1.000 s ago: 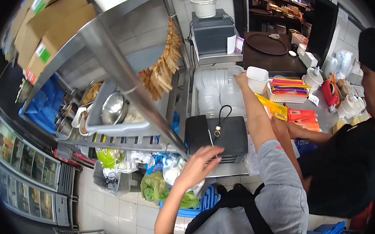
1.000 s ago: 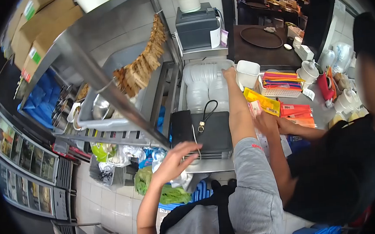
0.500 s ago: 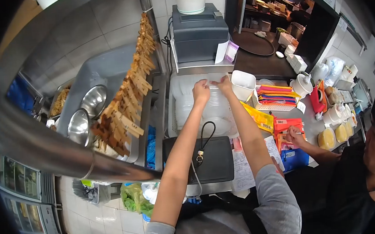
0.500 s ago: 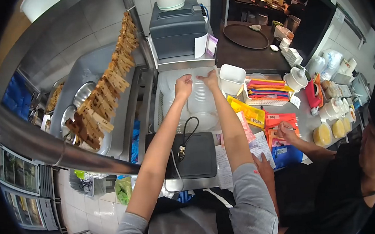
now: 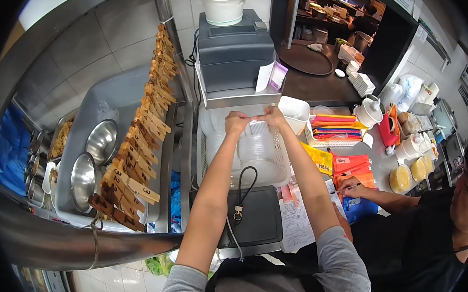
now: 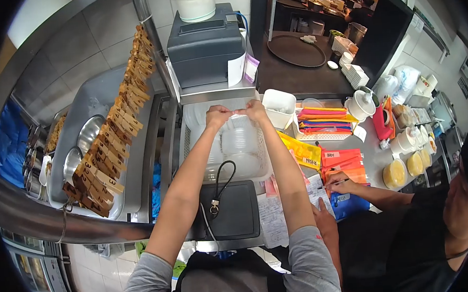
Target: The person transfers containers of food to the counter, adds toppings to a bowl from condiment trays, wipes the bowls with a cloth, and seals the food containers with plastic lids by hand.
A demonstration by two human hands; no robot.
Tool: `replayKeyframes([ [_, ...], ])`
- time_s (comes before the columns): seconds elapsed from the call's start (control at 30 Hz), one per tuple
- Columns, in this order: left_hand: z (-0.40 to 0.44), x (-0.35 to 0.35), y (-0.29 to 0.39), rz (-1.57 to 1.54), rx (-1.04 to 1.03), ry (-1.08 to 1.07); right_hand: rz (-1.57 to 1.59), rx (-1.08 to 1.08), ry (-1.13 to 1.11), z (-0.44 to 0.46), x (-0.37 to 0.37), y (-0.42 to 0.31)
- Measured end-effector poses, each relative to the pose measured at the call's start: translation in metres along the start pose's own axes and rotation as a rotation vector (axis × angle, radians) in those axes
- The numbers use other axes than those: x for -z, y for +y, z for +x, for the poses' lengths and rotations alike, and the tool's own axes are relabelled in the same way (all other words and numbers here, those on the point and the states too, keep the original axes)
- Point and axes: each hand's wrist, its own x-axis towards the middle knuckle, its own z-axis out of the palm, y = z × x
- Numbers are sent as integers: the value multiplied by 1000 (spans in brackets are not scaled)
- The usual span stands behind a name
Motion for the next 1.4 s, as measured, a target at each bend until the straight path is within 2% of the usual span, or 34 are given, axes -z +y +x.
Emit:
replayKeyframes([
  [0.17,3,-1,-8,-53,-54,-23,181,-130,-131,-3,7,-6],
  [0.37,5,18,-18,-151,2,-88,306,-202,-180,-11,29,-8],
  [0.43,1,13,-17,-177,-80,-91,294,-234,-198,-15,32,-16],
  [0.47,1,9,-15,-190,-121,-96,196,-66,-48,-11,27,-10],
  [0.53,5,0,-7,-185,-60,-28,-6,268,255,-11,16,-6],
  [0.63,19,-9,0,-257,-22,58,-343,399,242,-24,12,-27],
  [0.67,20,-11,1,-293,-17,82,-403,305,92,-37,12,-43],
  [0.77,12,-11,5,-326,-42,-10,-550,328,108,-46,0,-47],
  [0.87,-7,-13,1,-330,-70,132,-514,249,105,-35,-9,-42],
  [1.0,-18,-11,-7,-91,-86,37,-107,243,213,-27,-15,-46],
  [1.07,-14,-16,-12,-70,-106,69,130,202,314,-28,-14,-54],
  [1.17,-20,-14,1,-113,-115,129,134,97,528,-23,5,-43],
  [1.23,-33,-11,18,-187,-54,238,337,139,705,-10,14,-19],
  [1.3,-47,-15,35,-281,66,410,704,-67,458,-51,43,-50],
  [1.33,-60,-8,46,-465,167,312,879,-173,326,-67,55,-63],
  [1.4,-93,10,70,-829,365,103,882,-189,57,-70,63,-51],
])
